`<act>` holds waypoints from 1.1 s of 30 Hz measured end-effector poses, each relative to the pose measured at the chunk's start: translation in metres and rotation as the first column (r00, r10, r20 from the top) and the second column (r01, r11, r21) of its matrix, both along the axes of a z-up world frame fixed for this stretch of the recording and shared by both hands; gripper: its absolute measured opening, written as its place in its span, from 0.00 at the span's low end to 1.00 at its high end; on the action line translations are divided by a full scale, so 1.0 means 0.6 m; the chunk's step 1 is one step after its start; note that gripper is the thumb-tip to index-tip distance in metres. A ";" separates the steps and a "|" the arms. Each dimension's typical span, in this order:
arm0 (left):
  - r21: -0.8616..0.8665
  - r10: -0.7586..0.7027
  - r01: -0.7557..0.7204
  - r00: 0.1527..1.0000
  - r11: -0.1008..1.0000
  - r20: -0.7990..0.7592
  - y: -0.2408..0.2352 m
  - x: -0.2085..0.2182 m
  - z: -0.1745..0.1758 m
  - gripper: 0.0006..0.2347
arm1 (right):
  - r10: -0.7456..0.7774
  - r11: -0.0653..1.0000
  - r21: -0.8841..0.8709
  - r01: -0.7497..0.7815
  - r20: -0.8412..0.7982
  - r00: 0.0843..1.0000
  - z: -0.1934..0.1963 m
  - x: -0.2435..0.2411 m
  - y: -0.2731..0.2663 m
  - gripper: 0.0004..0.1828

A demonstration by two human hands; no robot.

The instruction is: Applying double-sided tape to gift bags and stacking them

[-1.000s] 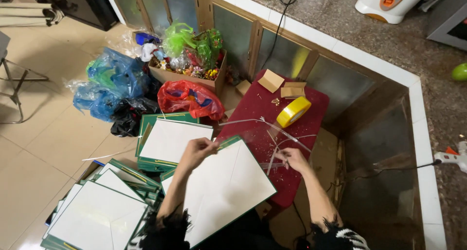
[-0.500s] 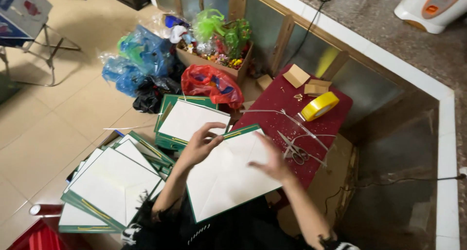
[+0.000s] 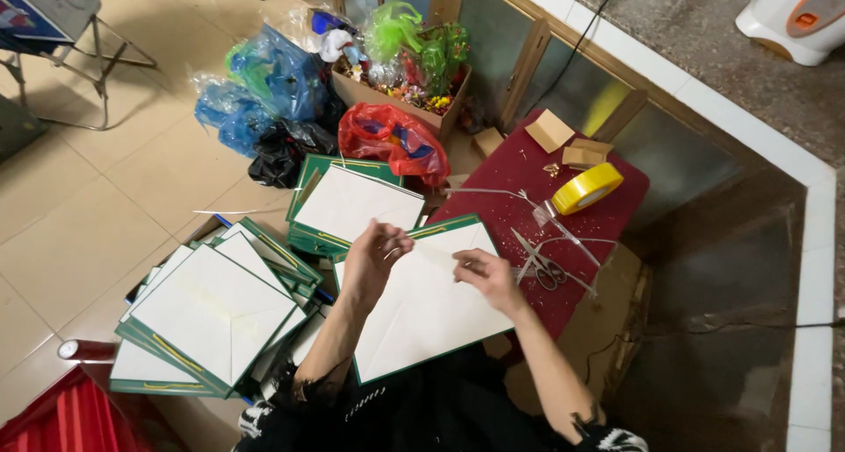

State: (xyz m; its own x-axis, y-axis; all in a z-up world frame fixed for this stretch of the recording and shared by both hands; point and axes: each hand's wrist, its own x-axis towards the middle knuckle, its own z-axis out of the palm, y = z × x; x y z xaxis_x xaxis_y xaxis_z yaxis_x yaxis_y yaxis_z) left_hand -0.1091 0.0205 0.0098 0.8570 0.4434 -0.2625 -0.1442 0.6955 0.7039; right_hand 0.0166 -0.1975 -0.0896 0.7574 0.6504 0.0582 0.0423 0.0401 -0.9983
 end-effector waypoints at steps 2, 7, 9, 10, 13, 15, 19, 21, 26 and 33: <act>-0.126 -0.012 0.009 1.000 0.992 -0.023 0.001 -0.014 0.001 0.25 | 0.003 0.997 -0.083 -0.004 -0.016 1.000 0.009 0.020 -0.033 0.15; -0.048 -0.039 0.037 0.998 0.998 -0.053 -0.012 -0.042 -0.107 0.21 | 0.002 0.981 -0.191 -0.012 -0.056 0.998 0.032 0.046 -0.084 0.12; 0.048 0.010 -0.005 0.995 0.999 -0.101 -0.023 -0.058 -0.145 0.27 | 0.018 0.966 -0.253 -0.050 -0.125 0.992 0.041 0.051 -0.090 0.12; 0.047 0.015 -0.010 0.995 0.999 -0.102 -0.022 -0.066 -0.150 0.27 | 0.023 0.966 -0.254 -0.055 -0.126 0.992 0.036 0.056 -0.094 0.12; 0.107 0.107 -0.081 0.957 0.991 -0.268 -0.018 -0.091 -0.151 0.15 | 0.013 0.939 -0.335 -0.071 -0.174 0.985 0.020 0.069 -0.100 0.14; 0.115 0.146 -0.114 0.930 0.987 -0.337 -0.015 -0.109 -0.137 0.16 | -0.022 0.926 -0.374 -0.049 -0.184 0.983 0.004 0.078 -0.103 0.13; 0.155 0.152 -0.097 0.904 0.983 -0.400 -0.018 -0.131 -0.163 0.17 | -0.032 0.910 -0.412 -0.050 -0.190 0.981 -0.013 0.076 -0.097 0.13; 0.224 0.146 -0.050 0.890 0.973 -0.433 -0.018 -0.140 -0.165 0.27 | -0.027 0.889 -0.454 -0.058 -0.178 0.984 -0.026 0.080 -0.093 0.15; 0.533 0.213 0.085 0.855 0.842 -0.473 -0.018 -0.141 -0.213 0.24 | -0.010 0.857 -0.509 -0.084 -0.181 0.984 -0.046 0.082 -0.082 0.16; 0.803 0.336 0.369 0.767 0.467 -0.547 -0.010 -0.132 -0.248 0.16 | -0.025 0.822 -0.568 -0.049 -0.123 0.992 -0.089 0.099 -0.068 0.17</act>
State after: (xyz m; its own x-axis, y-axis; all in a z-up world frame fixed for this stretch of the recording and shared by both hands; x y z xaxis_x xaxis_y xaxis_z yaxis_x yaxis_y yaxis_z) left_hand -0.1885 0.0146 -0.1388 0.6827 0.7095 -0.1746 0.5159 -0.2989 0.8028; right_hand 0.0762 -0.2382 -0.1432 0.7260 0.5483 -0.4151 -0.0755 -0.5365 -0.8405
